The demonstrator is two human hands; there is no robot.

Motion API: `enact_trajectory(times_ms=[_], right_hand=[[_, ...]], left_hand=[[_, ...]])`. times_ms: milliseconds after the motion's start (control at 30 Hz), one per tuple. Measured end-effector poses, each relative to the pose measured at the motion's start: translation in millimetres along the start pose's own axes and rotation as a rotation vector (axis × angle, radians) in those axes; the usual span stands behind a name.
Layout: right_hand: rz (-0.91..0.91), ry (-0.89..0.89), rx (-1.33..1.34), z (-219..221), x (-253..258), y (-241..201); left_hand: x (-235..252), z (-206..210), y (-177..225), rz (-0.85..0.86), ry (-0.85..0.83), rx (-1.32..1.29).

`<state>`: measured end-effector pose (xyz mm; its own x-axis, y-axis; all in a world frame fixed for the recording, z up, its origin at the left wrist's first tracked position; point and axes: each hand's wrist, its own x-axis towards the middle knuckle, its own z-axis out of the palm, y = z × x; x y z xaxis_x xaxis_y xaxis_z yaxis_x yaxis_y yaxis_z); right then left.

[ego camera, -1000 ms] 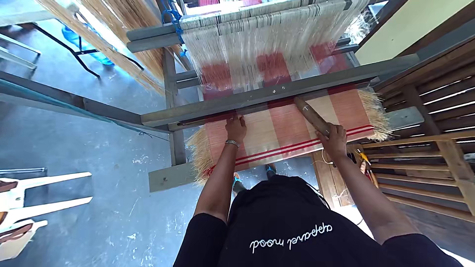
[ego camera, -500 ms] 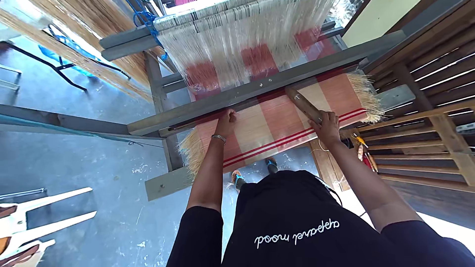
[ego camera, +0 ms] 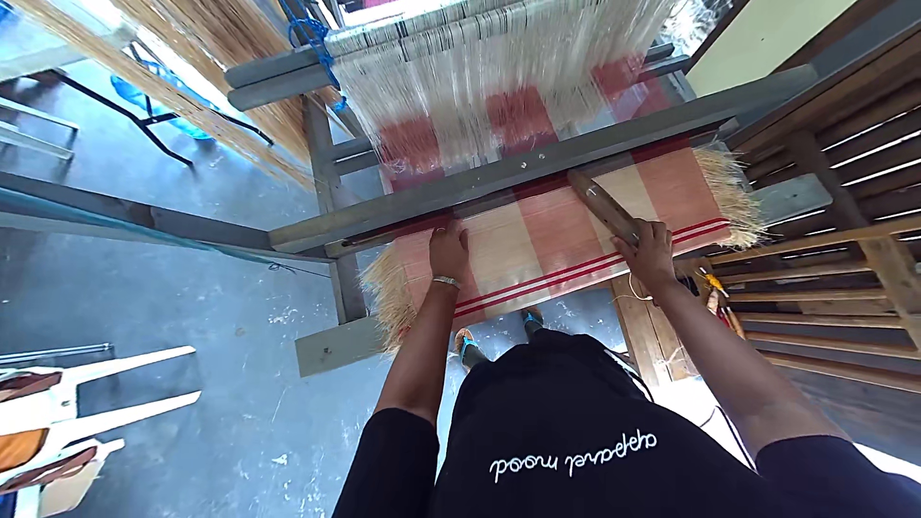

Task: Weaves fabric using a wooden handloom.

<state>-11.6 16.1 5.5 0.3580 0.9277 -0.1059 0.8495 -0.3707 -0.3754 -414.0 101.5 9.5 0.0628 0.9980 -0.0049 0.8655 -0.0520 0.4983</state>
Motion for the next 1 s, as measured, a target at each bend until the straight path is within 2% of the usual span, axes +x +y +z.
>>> enact_trajectory(times_ms=[167,267,333,400,500,600,700,833,933,1000], right_hand=[[-0.053,0.003,0.009,0.1,5.9,9.9],[-0.088,0.061,0.022,-11.1,12.9,8.1],[-0.087,0.124,0.008,-24.4,8.2,-12.7],[-0.195,0.154,0.009,-29.8,-2.7,-44.2],[-0.469,-0.013,0.053,-7.3,-18.8,-103.4],[-0.737,-0.198,0.125,37.8,-22.5,-148.0],[-0.785,-0.238,0.060,61.9,-18.3,-171.0],[-0.814,-0.207,0.037,72.7,-9.6,-173.0],[-0.850,-0.198,0.059,76.0,-5.3,-173.6],[-0.871,-0.188,0.055,78.2,-4.1,-176.3]], left_hand=[[1.8,16.8,15.0,-0.128,-0.006,0.226],[-4.8,8.9,7.5,-0.138,-0.054,0.202],[-5.6,4.3,1.6,-0.161,-0.074,0.170],[-5.3,4.0,-1.1,-0.162,-0.039,0.118],[-4.2,8.9,-2.7,-0.103,-0.014,0.089],[-3.2,7.0,7.1,-0.139,-0.056,0.127],[4.0,4.7,12.2,-0.193,-0.123,0.198],[9.8,-5.9,22.2,-0.244,-0.219,0.249],[6.8,-8.9,22.8,-0.255,-0.216,0.147],[3.9,-11.2,18.2,-0.287,-0.172,-0.024]])
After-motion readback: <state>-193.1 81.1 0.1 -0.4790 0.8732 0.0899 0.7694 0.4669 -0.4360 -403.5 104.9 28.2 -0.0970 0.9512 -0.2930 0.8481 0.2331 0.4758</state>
